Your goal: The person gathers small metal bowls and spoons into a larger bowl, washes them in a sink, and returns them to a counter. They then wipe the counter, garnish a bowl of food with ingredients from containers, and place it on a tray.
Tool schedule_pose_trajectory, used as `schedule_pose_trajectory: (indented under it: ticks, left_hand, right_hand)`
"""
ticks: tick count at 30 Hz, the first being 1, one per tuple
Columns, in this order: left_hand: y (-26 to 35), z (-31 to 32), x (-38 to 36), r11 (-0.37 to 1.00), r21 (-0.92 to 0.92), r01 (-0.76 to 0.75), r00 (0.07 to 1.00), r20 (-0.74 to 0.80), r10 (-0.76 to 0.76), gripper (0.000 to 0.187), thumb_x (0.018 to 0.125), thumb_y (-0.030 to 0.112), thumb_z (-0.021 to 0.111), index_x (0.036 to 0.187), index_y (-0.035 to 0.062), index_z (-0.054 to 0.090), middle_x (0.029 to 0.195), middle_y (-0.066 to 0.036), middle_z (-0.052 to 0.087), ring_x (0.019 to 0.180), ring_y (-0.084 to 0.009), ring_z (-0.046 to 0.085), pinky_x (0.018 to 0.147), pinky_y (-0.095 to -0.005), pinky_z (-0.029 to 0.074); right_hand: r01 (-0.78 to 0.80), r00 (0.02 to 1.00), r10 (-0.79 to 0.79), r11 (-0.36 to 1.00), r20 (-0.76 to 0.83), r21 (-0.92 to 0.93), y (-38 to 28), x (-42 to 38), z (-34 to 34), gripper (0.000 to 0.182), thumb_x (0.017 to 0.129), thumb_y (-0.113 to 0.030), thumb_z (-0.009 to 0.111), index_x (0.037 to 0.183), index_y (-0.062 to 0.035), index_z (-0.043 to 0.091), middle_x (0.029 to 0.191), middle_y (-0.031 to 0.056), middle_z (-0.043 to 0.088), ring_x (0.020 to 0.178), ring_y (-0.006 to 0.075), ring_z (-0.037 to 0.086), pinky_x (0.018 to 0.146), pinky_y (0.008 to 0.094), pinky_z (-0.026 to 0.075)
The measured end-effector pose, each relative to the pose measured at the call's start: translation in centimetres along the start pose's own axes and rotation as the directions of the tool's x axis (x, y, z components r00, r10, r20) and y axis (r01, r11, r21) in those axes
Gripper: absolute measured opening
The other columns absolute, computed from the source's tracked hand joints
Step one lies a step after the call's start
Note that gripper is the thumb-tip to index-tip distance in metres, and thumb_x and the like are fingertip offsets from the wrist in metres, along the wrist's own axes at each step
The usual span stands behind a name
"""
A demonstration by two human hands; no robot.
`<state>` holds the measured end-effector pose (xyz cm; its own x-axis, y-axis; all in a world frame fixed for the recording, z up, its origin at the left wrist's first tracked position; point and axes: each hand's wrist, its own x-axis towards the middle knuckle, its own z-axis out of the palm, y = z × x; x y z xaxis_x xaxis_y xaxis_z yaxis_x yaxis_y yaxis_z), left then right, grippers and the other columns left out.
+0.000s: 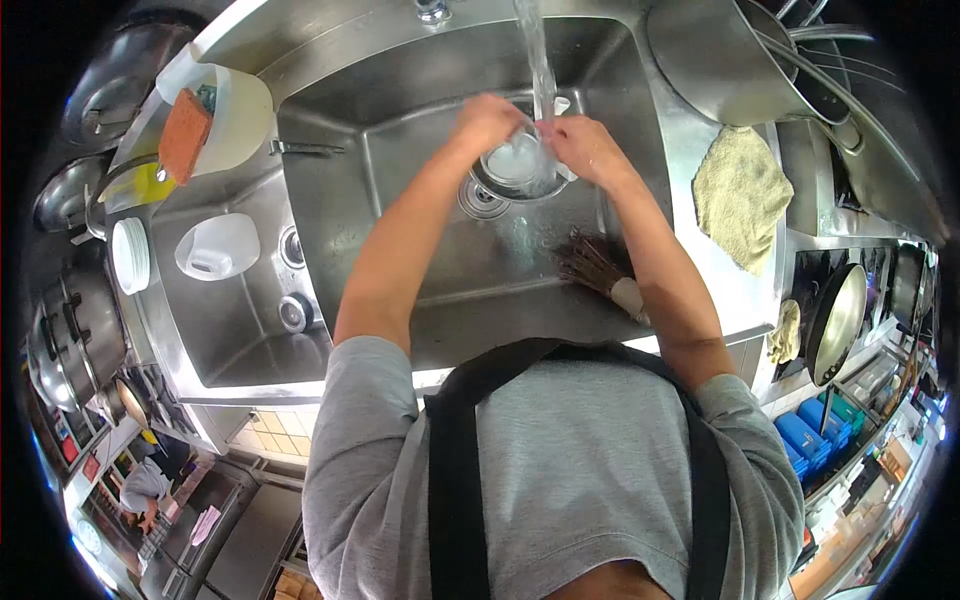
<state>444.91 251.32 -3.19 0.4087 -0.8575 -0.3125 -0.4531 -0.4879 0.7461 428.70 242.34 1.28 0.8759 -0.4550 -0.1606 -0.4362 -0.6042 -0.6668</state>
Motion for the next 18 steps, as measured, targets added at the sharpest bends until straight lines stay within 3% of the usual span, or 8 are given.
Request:
schedule_pose_trajectory:
  ticks: [2,5,6,8,9,12,16,18]
  left_hand:
    - [1.7,-2.7,-0.4,0.938,0.299,-0.177,0.833,-0.461,0.305,0.016,0.079,0.014,0.058,0.086,0.0029,0.068,0.082,-0.017,0.064,0.076,-0.0352,0.062,0.071,-0.0455,0.050]
    - [4.7,-6.9,1.2,0.742,0.609,-0.280,0.333,-0.663,0.670,0.013,0.080,0.018,0.058,0.082,0.0061,0.064,0.087,-0.014,0.063,0.078,-0.0355,0.060,0.067,-0.0457,0.048]
    - [5.5,-7.9,1.3,0.740,0.610,-0.284,0.330,-0.662,0.673,0.013,0.080,0.018,0.058,0.082,0.0061,0.064,0.087,-0.014,0.063,0.078,-0.0355,0.060,0.067,-0.0457,0.048]
    - [7.2,-9.6,1.3,0.658,0.691,-0.299,0.512,-0.466,0.722,0.041,0.085,0.012,0.048,0.124,0.0010,0.046,0.125,-0.024,0.047,0.112,-0.0411,0.046,0.097,-0.0446,0.037]
    - [9.6,-9.7,0.8,0.909,0.177,-0.378,0.655,-0.643,0.397,0.033,0.083,0.008,0.045,0.112,-0.0045,0.053,0.116,-0.027,0.051,0.111,-0.0403,0.046,0.094,-0.0455,0.038]
    - [7.1,-10.1,3.8,0.736,0.641,-0.218,0.680,-0.441,0.586,0.032,0.083,0.008,0.044,0.109,-0.0078,0.053,0.112,-0.028,0.052,0.109,-0.0403,0.047,0.094,-0.0447,0.038]
    - [4.3,-9.4,7.1,0.762,0.635,-0.132,0.662,-0.516,0.544,0.032,0.084,0.009,0.043,0.108,-0.0098,0.053,0.110,-0.028,0.052,0.106,-0.0405,0.048,0.095,-0.0436,0.038]
    - [3.4,-9.2,8.2,0.637,0.760,-0.130,0.505,-0.502,0.702,0.031,0.084,0.009,0.042,0.105,-0.0112,0.053,0.107,-0.028,0.054,0.103,-0.0397,0.050,0.094,-0.0431,0.038]
  right_hand:
    - [-0.005,1.000,0.004,1.000,0.017,0.014,0.1,-0.2,-0.2,0.022,0.084,-0.019,0.049,0.093,-0.0054,0.065,0.086,0.0204,0.064,0.085,0.0386,0.060,0.076,0.0450,0.047]
    - [-0.030,0.999,0.029,0.999,0.040,0.029,-0.4,-0.8,-0.3,0.024,0.084,-0.019,0.050,0.096,-0.0065,0.066,0.089,0.0210,0.063,0.086,0.0381,0.060,0.078,0.0442,0.047]
    - [-0.040,0.998,0.039,0.999,0.042,0.027,-0.7,-0.8,-0.4,0.024,0.084,-0.019,0.050,0.098,-0.0072,0.066,0.091,0.0211,0.063,0.087,0.0378,0.060,0.079,0.0438,0.047]
    - [-0.060,0.998,0.059,0.997,0.032,0.050,-1.1,-0.8,-0.3,0.026,0.083,-0.018,0.052,0.103,-0.0065,0.065,0.089,0.0196,0.065,0.084,0.0336,0.062,0.077,0.0399,0.048]
    - [-0.078,0.997,0.076,0.994,0.029,0.074,-1.0,-0.8,-0.3,0.030,0.082,-0.016,0.054,0.107,-0.0058,0.064,0.087,0.0181,0.066,0.081,0.0295,0.065,0.075,0.0360,0.049]
    - [-0.039,0.999,0.040,0.998,-0.023,0.047,-0.2,-0.8,-0.2,0.030,0.082,-0.016,0.054,0.107,-0.0057,0.064,0.088,0.0171,0.066,0.081,0.0284,0.065,0.076,0.0357,0.048]
    - [-0.109,0.994,0.109,0.994,0.012,0.024,0.5,-0.9,-0.9,0.029,0.083,-0.016,0.052,0.107,-0.0058,0.065,0.092,0.0178,0.066,0.084,0.0285,0.065,0.078,0.0354,0.048]
    - [-0.096,0.994,0.098,0.995,-0.052,0.031,1.8,-0.5,-0.5,0.029,0.083,-0.016,0.052,0.107,-0.0061,0.064,0.093,0.0181,0.066,0.085,0.0288,0.065,0.078,0.0355,0.048]
